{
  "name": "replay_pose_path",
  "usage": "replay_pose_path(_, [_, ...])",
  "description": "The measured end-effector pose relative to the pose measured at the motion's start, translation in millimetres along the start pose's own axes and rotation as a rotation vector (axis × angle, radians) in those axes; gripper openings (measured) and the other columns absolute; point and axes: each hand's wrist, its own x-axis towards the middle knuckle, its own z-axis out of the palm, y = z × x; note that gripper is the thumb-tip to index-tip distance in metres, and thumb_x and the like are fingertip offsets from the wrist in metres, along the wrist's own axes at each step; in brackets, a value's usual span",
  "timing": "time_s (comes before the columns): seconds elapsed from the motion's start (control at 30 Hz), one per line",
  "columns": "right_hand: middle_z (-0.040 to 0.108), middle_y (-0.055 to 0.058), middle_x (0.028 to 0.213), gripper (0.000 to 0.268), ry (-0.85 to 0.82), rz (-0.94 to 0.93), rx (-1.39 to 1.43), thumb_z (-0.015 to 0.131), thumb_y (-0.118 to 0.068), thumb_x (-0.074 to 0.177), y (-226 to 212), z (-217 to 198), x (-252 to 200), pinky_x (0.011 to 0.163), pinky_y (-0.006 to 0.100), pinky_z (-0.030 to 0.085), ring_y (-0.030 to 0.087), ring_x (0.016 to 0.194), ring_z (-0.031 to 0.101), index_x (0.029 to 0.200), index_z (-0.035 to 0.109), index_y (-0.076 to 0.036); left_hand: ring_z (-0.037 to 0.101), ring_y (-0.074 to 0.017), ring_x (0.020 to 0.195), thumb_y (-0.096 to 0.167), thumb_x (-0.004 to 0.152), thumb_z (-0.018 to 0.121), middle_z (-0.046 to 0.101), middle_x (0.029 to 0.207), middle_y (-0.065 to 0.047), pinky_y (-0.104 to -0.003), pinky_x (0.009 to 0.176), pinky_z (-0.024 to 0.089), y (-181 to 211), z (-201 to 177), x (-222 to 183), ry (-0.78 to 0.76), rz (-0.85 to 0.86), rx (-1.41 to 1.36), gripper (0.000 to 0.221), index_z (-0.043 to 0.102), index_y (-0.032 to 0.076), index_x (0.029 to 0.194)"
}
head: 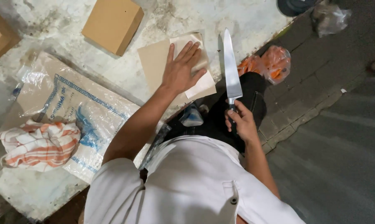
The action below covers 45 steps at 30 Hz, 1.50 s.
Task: Preparing cardboard boxes by cutting and inserting paper liners.
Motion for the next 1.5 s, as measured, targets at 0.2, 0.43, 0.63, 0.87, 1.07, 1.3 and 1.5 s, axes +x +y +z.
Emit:
replay_pose_path(0.2, [0.047,0.007,0.073,0.022,-0.097,0.117,-0.162,0.054,-0.008,0.097,-24,-4,-8,0.04,0.027,0.041,0.015,0.051,0.048,0.118,0.054,-0.003,0.034,-0.0245,0.144,0.043,0.104,0.044,0.048,0.149,-0.012,-0.051,0.119,0.009,-11,-6,1,0.093,-0.014,-0.256,0.052,0.053,0.007,0.141])
replay_pose_path(0.43, [0.051,0.016,0.065,0.03,-0.102,0.117,-0.149,0.057,0.004,0.09,-17,-7,6,0.031,0.036,0.047,0.022,0.043,0.053,0.12,0.06,0.005,0.041,-0.0209,0.141,0.04,0.098,0.066,0.056,0.143,-0.005,-0.044,0.123,0.009,-29,7,-2,0.192,-0.027,-0.548,0.045,0.06,0.017,0.136])
replay_pose_path(0.63, [0.052,0.015,0.065,0.03,-0.097,0.108,-0.164,0.058,0.001,0.091,-24,11,31,0.031,0.034,0.047,0.02,0.043,0.054,0.12,0.06,0.006,0.041,-0.0198,0.141,0.046,0.094,0.069,0.057,0.142,-0.005,-0.046,0.123,0.006,-25,3,-2,0.169,0.015,-0.462,0.052,0.06,0.018,0.136])
replay_pose_path(0.87, [0.051,0.013,0.066,0.03,-0.131,0.123,-0.157,0.057,0.001,0.091,-24,11,48,0.031,0.032,0.047,0.018,0.044,0.054,0.121,0.059,0.006,0.045,-0.0219,0.139,0.047,0.094,0.067,0.057,0.142,-0.005,-0.051,0.121,0.013,-18,10,-7,0.202,0.062,-0.287,0.049,0.064,0.017,0.133])
replay_pose_path(1.07, [0.052,0.017,0.068,0.026,-0.052,0.093,-0.057,0.057,0.002,0.092,-33,14,50,0.029,0.034,0.046,0.021,0.042,0.055,0.117,0.061,0.003,0.047,-0.021,0.137,0.046,0.09,0.069,0.058,0.141,-0.004,-0.052,0.12,0.018,-23,16,-5,0.211,0.073,-0.235,0.046,0.067,0.02,0.129])
replay_pose_path(1.3, [0.05,0.015,0.068,0.03,0.064,0.001,-0.067,0.054,-0.002,0.095,-38,12,36,0.032,0.033,0.046,0.021,0.046,0.052,0.124,0.055,0.004,0.049,-0.0223,0.135,0.042,0.089,0.074,0.06,0.138,-0.008,-0.052,0.12,0.019,-20,17,-7,0.244,0.095,-0.243,0.046,0.068,0.016,0.127])
replay_pose_path(1.5, [0.058,0.031,0.101,0.044,0.137,-0.335,-0.588,0.057,0.0,0.095,-33,-7,41,0.067,0.05,0.05,0.04,0.084,0.058,0.137,0.049,0.007,0.054,-0.0251,0.129,0.028,0.092,0.075,0.065,0.131,-0.011,-0.048,0.119,0.022,-28,11,-8,0.467,0.123,-0.313,0.033,0.071,0.009,0.118])
